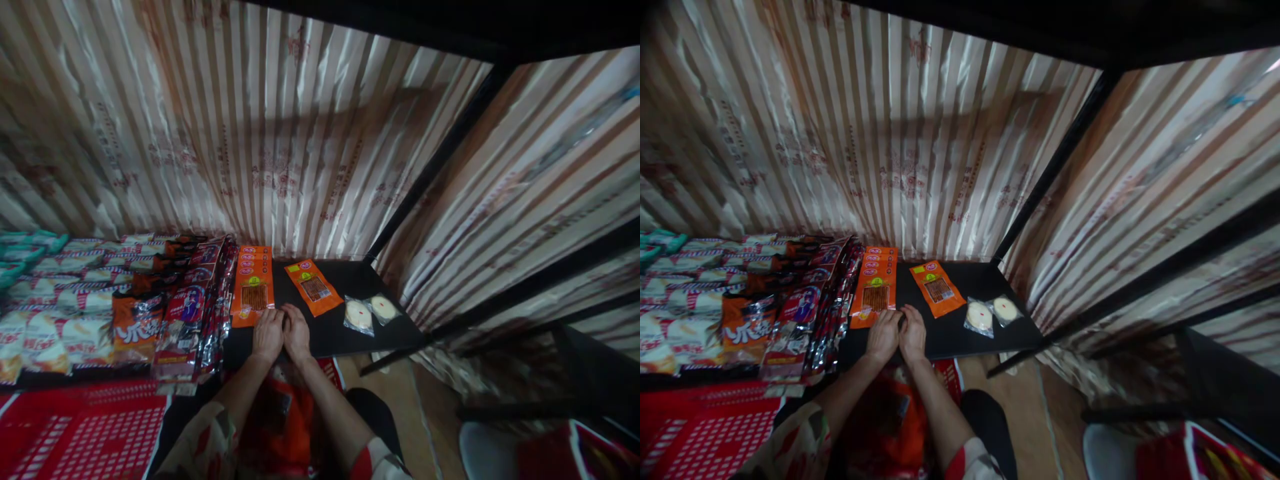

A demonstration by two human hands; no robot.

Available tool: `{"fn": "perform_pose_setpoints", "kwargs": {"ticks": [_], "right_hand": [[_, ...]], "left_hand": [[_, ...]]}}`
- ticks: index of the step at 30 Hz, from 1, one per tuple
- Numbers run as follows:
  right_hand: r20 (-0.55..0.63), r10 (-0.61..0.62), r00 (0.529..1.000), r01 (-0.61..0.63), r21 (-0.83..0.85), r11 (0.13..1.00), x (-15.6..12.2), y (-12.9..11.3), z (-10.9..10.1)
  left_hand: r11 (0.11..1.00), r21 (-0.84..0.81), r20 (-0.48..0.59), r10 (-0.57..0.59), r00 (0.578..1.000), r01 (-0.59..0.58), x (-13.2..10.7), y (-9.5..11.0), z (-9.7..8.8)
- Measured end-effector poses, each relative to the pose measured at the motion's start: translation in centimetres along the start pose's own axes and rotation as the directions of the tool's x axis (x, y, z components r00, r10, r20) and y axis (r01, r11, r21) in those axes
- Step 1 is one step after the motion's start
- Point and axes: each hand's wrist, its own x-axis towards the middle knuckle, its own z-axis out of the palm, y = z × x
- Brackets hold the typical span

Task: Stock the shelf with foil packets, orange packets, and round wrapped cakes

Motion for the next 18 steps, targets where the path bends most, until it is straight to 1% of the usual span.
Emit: {"fn": "perform_pose_setpoints", "kwargs": {"ticks": [4, 7, 10, 13, 16, 18], "right_hand": [[0.028, -0.012, 1.000, 0.010, 0.066, 0.998, -3.2, -0.1, -1.0], [0.039, -0.035, 0.999, 0.032, 0.087, 0.996, -5.5, -0.3, -1.6], [0.068, -0.071, 0.995, 0.065, 0.085, 0.994, -7.6, -0.3, -2.2], [0.113, -0.105, 0.988, 0.100, 0.048, 0.994, -9.6, 0.2, -2.5], [0.208, -0.072, 0.976, 0.080, -0.028, 0.996, -11.3, 0.7, -2.5], [0.319, 0.000, 0.948, 0.036, -0.104, 0.994, -12.2, 1.1, -2.2]], "left_hand": [[0.999, -0.027, 0.063, 0.030, 0.998, -0.028, -3.3, 0.6, 0.4], [0.999, -0.019, 0.101, 0.045, 0.994, -0.043, -5.5, 0.9, 0.6], [0.999, -0.018, 0.116, 0.049, 0.992, -0.048, -7.5, 1.0, 0.9], [0.998, -0.036, 0.143, 0.050, 0.989, -0.045, -9.6, 0.8, 1.7], [0.998, -0.058, 0.210, 0.045, 0.977, -0.034, -11.7, 0.5, 2.8], [0.997, -0.079, 0.292, 0.021, 0.956, 0.003, -13.0, 0.3, 3.5]]}}
